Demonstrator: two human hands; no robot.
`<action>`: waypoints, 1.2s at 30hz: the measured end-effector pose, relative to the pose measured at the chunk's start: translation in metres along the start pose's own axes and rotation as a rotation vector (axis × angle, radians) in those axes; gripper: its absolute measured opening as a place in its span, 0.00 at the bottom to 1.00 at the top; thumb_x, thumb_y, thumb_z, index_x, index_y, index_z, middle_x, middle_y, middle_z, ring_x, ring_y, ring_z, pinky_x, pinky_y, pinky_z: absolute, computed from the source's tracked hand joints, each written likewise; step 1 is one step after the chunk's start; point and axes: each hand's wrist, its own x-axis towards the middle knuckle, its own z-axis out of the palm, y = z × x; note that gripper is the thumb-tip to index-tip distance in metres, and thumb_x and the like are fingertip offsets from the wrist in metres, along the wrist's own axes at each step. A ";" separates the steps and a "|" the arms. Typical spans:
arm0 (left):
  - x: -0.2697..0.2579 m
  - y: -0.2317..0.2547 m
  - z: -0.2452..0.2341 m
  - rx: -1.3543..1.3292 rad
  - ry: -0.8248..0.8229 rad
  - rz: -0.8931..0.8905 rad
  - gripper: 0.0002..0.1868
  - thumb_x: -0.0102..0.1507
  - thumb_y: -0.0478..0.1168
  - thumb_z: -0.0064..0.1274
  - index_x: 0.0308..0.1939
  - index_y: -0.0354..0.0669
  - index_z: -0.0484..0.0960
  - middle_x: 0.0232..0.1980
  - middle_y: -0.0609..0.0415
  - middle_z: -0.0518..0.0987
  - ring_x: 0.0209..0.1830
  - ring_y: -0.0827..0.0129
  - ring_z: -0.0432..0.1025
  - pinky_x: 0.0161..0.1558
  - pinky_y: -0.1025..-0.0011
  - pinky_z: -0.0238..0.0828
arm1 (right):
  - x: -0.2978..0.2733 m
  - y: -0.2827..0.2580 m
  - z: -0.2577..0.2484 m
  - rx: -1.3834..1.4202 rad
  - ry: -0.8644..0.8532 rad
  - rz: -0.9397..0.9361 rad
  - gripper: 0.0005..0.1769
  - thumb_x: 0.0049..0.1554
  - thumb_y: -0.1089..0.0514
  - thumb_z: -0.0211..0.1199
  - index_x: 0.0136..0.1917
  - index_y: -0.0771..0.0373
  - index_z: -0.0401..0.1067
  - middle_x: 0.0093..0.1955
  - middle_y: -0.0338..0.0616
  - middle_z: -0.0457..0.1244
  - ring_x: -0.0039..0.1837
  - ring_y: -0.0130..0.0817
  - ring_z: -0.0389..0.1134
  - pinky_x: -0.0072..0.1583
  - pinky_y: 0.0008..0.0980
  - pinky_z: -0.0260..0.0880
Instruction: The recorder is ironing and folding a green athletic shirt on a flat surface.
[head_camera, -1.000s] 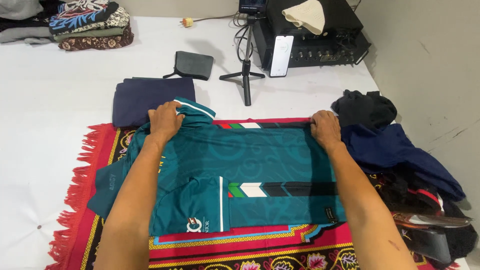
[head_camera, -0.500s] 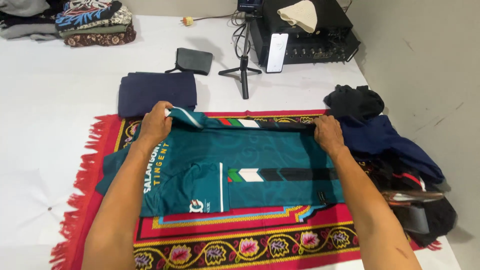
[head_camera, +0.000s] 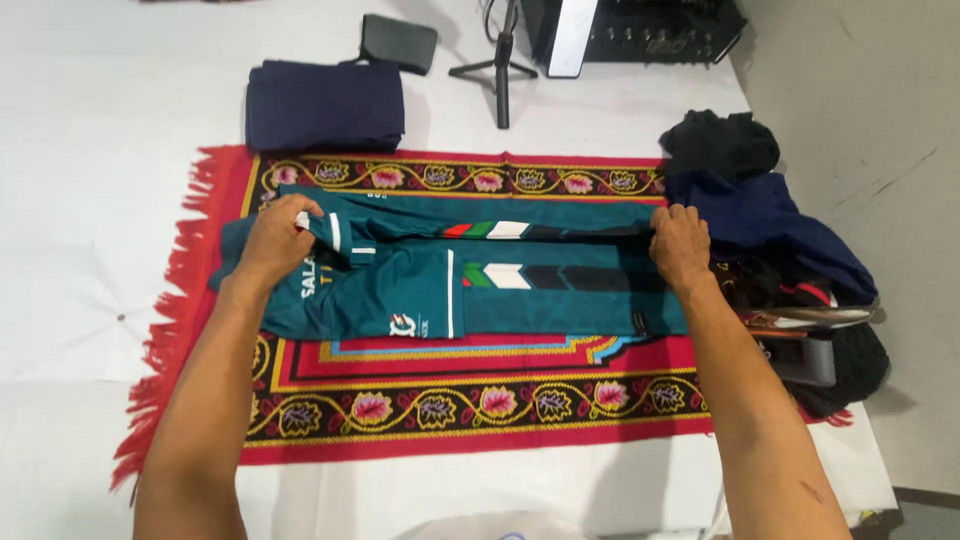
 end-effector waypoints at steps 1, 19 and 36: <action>-0.006 0.004 -0.003 -0.002 -0.001 -0.004 0.16 0.55 0.26 0.51 0.46 0.40 0.80 0.46 0.44 0.80 0.48 0.49 0.75 0.49 0.59 0.72 | -0.004 0.000 0.001 -0.001 -0.004 -0.002 0.11 0.52 0.62 0.64 0.50 0.58 0.72 0.52 0.49 0.64 0.59 0.52 0.64 0.57 0.51 0.65; -0.034 -0.013 -0.026 -0.182 0.024 -0.250 0.06 0.63 0.28 0.55 0.39 0.36 0.74 0.31 0.56 0.72 0.32 0.78 0.65 0.33 0.75 0.62 | -0.016 0.007 -0.008 0.013 -0.064 0.091 0.12 0.52 0.63 0.63 0.51 0.59 0.72 0.52 0.51 0.65 0.59 0.54 0.65 0.57 0.53 0.66; -0.041 -0.054 -0.023 -0.222 -0.420 -0.481 0.26 0.60 0.45 0.61 0.61 0.43 0.81 0.51 0.41 0.83 0.49 0.55 0.77 0.50 0.61 0.75 | 0.012 0.025 -0.004 0.000 -0.575 0.367 0.15 0.56 0.52 0.65 0.57 0.46 0.81 0.64 0.50 0.67 0.66 0.55 0.68 0.64 0.55 0.69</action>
